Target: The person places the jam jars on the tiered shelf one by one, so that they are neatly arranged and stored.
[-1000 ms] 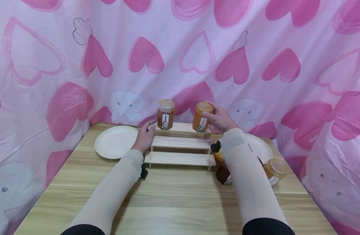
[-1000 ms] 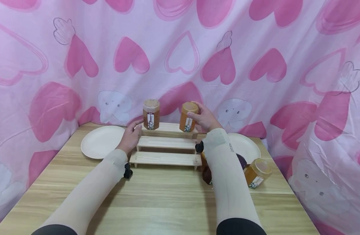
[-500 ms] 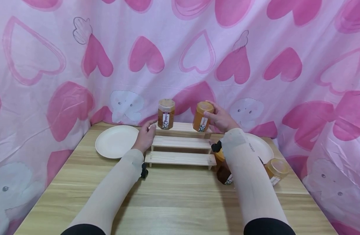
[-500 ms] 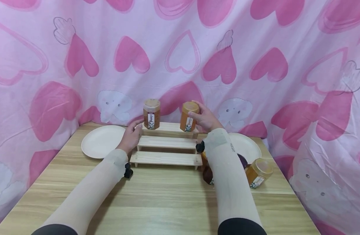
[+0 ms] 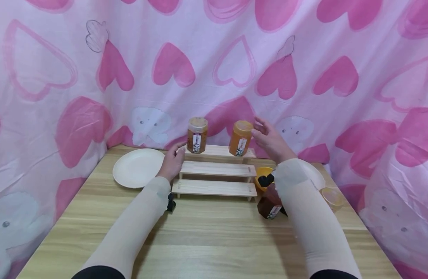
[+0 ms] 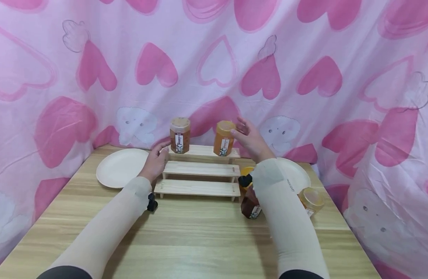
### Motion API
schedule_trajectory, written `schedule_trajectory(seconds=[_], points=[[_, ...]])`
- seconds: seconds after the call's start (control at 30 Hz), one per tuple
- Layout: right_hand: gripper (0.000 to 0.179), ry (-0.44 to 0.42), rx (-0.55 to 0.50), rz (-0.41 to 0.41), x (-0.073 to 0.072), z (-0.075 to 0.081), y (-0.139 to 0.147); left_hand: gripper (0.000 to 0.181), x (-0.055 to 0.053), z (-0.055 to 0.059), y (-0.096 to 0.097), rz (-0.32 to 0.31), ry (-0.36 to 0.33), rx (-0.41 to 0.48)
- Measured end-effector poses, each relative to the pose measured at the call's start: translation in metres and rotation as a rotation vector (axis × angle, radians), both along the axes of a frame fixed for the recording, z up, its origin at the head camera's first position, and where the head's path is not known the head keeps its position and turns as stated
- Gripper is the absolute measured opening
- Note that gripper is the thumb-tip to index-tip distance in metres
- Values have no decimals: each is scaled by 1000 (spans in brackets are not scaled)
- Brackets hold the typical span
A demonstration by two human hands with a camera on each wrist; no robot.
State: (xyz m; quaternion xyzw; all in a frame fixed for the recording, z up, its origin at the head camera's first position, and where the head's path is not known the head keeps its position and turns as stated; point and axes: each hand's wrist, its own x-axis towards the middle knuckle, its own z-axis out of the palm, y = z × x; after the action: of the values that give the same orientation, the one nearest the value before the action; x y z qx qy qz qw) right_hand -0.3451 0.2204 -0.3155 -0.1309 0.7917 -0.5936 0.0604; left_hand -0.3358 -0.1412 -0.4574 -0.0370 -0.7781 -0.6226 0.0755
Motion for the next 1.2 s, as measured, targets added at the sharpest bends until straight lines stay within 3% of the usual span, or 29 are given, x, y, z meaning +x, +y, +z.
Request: schedule_trajectory(seconds=[0.27,0.5,0.9,1.2], points=[[89,33,123,-140,32,13,11,48,-1,-1,0,9,-2,-6],[86,79,148,-84,58,10,31,47,0,-1,0,10,-1,-5],[86,88,201,-76,107,-15,58,47,-2,-3,1,15,-8,-6],[84,39,169,-114,131,-40,72,49,-1,-1,1,16,3,-6]])
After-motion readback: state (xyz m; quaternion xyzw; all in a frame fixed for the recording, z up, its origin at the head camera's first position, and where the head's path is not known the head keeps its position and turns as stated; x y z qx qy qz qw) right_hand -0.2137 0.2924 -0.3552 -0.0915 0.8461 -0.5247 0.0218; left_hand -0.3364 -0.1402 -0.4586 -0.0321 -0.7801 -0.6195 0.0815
